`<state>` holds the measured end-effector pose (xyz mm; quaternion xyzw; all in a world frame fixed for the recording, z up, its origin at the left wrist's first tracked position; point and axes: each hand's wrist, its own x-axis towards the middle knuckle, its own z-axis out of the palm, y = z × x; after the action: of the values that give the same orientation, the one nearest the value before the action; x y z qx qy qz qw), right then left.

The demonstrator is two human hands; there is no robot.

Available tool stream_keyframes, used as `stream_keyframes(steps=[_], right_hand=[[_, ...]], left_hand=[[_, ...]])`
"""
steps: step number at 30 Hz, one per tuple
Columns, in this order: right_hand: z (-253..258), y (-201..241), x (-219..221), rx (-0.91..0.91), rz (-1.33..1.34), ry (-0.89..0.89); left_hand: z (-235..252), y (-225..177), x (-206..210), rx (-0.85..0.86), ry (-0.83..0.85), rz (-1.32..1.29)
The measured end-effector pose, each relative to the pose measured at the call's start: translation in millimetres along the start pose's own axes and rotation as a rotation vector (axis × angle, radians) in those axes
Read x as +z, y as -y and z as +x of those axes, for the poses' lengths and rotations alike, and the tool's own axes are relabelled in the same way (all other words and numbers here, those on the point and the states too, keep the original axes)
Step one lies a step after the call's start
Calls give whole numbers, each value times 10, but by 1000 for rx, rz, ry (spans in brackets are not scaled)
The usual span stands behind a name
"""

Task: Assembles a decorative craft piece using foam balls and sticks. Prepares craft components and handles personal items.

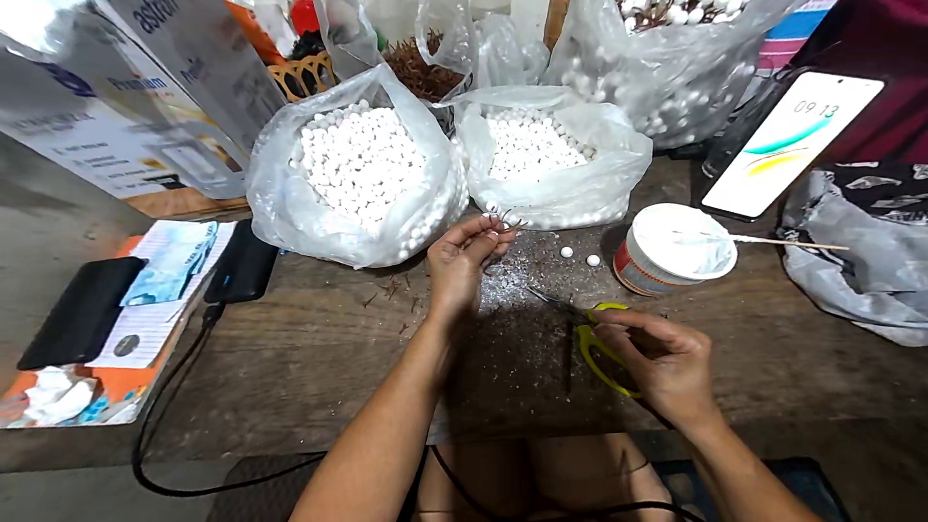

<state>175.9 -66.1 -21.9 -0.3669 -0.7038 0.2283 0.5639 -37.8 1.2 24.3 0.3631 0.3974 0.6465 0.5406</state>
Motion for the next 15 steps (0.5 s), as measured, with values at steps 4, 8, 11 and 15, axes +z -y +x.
stream_keyframes(steps=[4,8,11,15], right_hand=[[-5,-8,10,-9,3,0],[-19,14,-8,-6,23,-16],[-55,37,-143,67,24,-80],[-35,-52,-422,318,144,-329]], left_hand=[[-9,2,-2,21,7,-42],[-9,28,-2,90,10,-27],[-4,30,-5,82,11,-18],[-13,34,1,92,20,-9]])
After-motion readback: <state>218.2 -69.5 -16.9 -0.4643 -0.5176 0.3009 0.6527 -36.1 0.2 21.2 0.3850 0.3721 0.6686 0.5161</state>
